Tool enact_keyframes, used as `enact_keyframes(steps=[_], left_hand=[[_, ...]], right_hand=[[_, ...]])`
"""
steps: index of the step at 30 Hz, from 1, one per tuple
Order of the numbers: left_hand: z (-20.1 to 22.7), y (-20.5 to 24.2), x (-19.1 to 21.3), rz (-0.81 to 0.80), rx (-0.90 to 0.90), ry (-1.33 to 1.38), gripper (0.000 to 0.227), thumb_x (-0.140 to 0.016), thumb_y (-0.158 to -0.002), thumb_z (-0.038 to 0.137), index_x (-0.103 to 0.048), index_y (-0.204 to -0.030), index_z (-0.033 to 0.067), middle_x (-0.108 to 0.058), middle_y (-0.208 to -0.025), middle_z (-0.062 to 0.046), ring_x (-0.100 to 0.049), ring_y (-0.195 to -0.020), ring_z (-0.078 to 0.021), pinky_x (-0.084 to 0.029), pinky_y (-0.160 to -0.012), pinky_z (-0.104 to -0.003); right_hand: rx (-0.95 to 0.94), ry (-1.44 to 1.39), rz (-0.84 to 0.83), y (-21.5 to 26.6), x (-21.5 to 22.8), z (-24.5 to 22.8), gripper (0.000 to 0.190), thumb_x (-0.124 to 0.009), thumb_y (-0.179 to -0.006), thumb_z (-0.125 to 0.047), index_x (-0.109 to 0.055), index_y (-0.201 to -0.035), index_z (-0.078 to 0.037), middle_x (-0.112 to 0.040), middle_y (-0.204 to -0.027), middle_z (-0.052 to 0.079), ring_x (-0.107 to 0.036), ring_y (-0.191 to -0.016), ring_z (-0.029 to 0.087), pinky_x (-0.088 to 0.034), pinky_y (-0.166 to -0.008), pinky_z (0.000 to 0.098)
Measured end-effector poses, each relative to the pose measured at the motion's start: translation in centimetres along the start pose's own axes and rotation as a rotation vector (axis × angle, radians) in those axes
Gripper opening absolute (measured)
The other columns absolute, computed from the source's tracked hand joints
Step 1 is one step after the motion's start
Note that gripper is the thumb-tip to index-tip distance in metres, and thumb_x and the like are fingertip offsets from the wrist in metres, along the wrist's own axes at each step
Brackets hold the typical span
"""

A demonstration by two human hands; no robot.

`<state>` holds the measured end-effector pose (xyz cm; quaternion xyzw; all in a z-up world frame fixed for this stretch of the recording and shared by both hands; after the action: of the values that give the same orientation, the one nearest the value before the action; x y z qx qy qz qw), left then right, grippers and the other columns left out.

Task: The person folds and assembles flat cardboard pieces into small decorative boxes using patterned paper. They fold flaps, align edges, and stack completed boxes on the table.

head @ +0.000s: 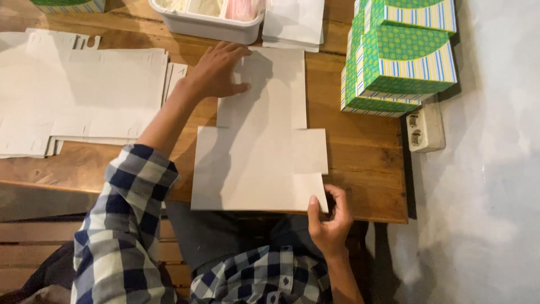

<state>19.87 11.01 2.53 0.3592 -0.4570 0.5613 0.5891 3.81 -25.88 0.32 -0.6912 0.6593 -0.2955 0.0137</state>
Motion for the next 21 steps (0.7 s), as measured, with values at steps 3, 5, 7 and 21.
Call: enact_keyframes(steps=[3,5,7,21], left_hand=[[0.0,-2.1,-0.7,-0.092,-0.075,0.016,0.095,-0.082,-0.078,0.04,-0.038,-0.156,0.0088,-0.042,-0.158,-0.017,-0.036,-0.142,-0.0393,-0.03,-0.113,-0.058],[1.0,-3.0,-0.5,-0.173,-0.053,0.028,0.102,-0.082,-0.075,0.039,-0.032,-0.159,0.012,-0.036,-0.163,-0.016,-0.032,-0.148,-0.0394,-0.024,-0.118,-0.059],[1.7,-3.1,-0.6,-0.373,0.083,0.024,0.111,-0.078,-0.076,0.04,-0.016,-0.163,0.0102,-0.014,-0.171,-0.01,-0.016,-0.156,-0.0332,-0.015,-0.122,-0.061],[2.4,-6.3,0.4,-0.035,-0.161,-0.121,0.026,-0.065,-0.089,0.012,-0.065,-0.114,0.0067,-0.063,-0.11,-0.013,-0.059,-0.092,-0.0334,-0.048,-0.076,-0.047]], right_hand=[[-0.06,-0.045,-0.017,0.1,0.3,0.7,0.024,-0.064,-0.09,-0.021,-0.063,-0.107,-0.005,-0.064,-0.09,0.005,-0.06,-0.075,0.015,-0.051,-0.067,0.0284],[-0.093,-0.064,-0.03,0.0,0.4,0.9,0.024,-0.063,-0.088,-0.021,-0.063,-0.106,-0.005,-0.063,-0.087,0.004,-0.057,-0.068,0.014,-0.048,-0.062,0.0278],[-0.05,-0.025,-0.035,-0.1,0.5,0.6,0.023,-0.061,-0.087,-0.02,-0.063,-0.105,-0.005,-0.066,-0.09,0.004,-0.061,-0.074,0.016,-0.051,-0.066,0.0288],[-0.09,0.02,-0.068,-0.5,0.9,0.5,0.025,-0.063,-0.087,-0.024,-0.064,-0.104,-0.006,-0.069,-0.09,0.004,-0.065,-0.079,0.017,-0.053,-0.071,0.0289]])
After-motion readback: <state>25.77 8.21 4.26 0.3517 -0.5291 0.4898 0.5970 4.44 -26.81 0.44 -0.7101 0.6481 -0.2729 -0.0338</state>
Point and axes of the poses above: each hand's wrist, its own y-axis away from the middle knuckle, its own x-axis out of the back of the hand, z = x × y, the point moved 5 cm from there along -y, towards the middle knuckle
